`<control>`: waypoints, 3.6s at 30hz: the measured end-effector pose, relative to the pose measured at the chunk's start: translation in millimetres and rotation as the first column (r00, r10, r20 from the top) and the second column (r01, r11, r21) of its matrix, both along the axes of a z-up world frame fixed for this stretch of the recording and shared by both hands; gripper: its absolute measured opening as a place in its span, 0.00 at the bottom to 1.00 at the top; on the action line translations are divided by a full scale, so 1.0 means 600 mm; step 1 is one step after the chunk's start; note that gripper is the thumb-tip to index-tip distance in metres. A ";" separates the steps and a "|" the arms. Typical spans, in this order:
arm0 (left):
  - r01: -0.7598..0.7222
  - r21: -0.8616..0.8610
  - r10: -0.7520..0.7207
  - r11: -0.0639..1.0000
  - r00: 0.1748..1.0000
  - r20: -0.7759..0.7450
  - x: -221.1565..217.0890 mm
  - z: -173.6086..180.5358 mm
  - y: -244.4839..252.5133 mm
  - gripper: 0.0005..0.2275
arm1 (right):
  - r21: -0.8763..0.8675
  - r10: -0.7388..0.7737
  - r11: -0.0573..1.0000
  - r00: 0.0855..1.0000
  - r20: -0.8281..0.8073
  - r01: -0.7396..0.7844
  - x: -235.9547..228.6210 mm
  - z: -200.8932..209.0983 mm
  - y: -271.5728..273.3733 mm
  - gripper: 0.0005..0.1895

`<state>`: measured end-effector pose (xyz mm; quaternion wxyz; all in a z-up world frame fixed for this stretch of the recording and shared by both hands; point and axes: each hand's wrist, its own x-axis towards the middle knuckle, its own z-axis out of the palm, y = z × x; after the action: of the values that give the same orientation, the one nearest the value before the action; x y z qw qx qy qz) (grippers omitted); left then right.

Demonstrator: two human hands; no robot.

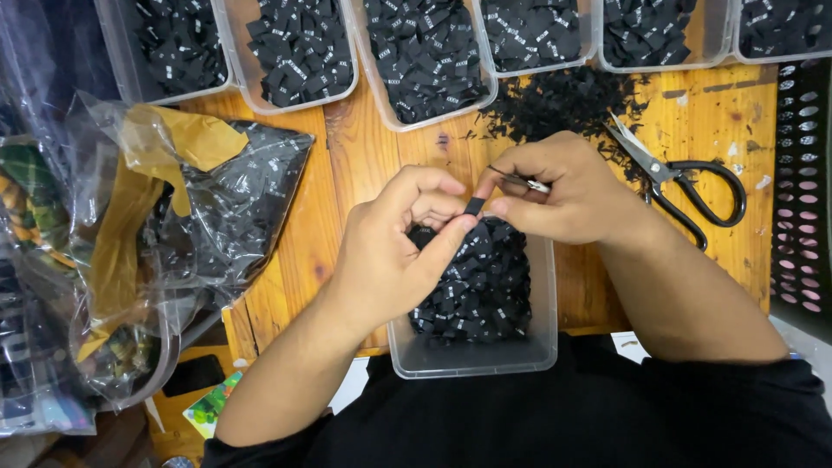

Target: The person uses a small knife to trim the edges of small black fabric pieces with white text. They pick up each piece from a clear plastic container, trim it, and place it back into the container. The workspace is a wooden table with several other containers of similar fabric pieces and a pair of scissors nearby.

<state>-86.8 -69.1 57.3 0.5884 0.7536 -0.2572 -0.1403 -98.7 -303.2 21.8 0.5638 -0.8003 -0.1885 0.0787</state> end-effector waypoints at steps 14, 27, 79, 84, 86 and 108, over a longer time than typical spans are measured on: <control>-0.159 -0.076 0.144 0.984 0.974 -0.174 0.031 -0.019 -0.026 0.05 | -0.052 -0.203 0.977 0.978 0.054 0.206 0.001 -0.011 0.011 0.04; -0.287 -0.218 0.208 0.933 0.922 -0.327 0.034 -0.038 -0.027 0.03 | -0.206 -0.032 0.978 0.999 0.042 0.040 0.002 -0.026 0.005 0.18; -0.248 -0.217 0.216 0.944 0.963 -0.162 0.016 -0.023 -0.021 0.03 | -0.284 0.026 0.959 0.991 0.134 0.013 -0.004 -0.025 0.008 0.15; -0.240 -0.243 0.206 0.940 0.966 -0.157 0.015 -0.024 -0.021 0.03 | -0.258 0.020 0.966 0.985 0.172 0.025 -0.004 -0.027 0.010 0.14; -0.242 -0.241 0.209 0.940 0.966 -0.153 0.015 -0.025 -0.021 0.03 | -0.270 0.024 0.963 0.985 0.169 0.023 -0.004 -0.027 0.009 0.14; -0.226 -0.234 0.202 0.945 0.972 -0.122 0.015 -0.029 -0.018 0.03 | -0.305 0.038 0.952 0.985 0.168 0.016 -0.005 -0.027 0.008 0.14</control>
<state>-77.7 -79.6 39.9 0.7010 0.6904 -0.1604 -0.0786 -101.6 -298.6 5.9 0.4145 -0.8804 -0.2265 0.0406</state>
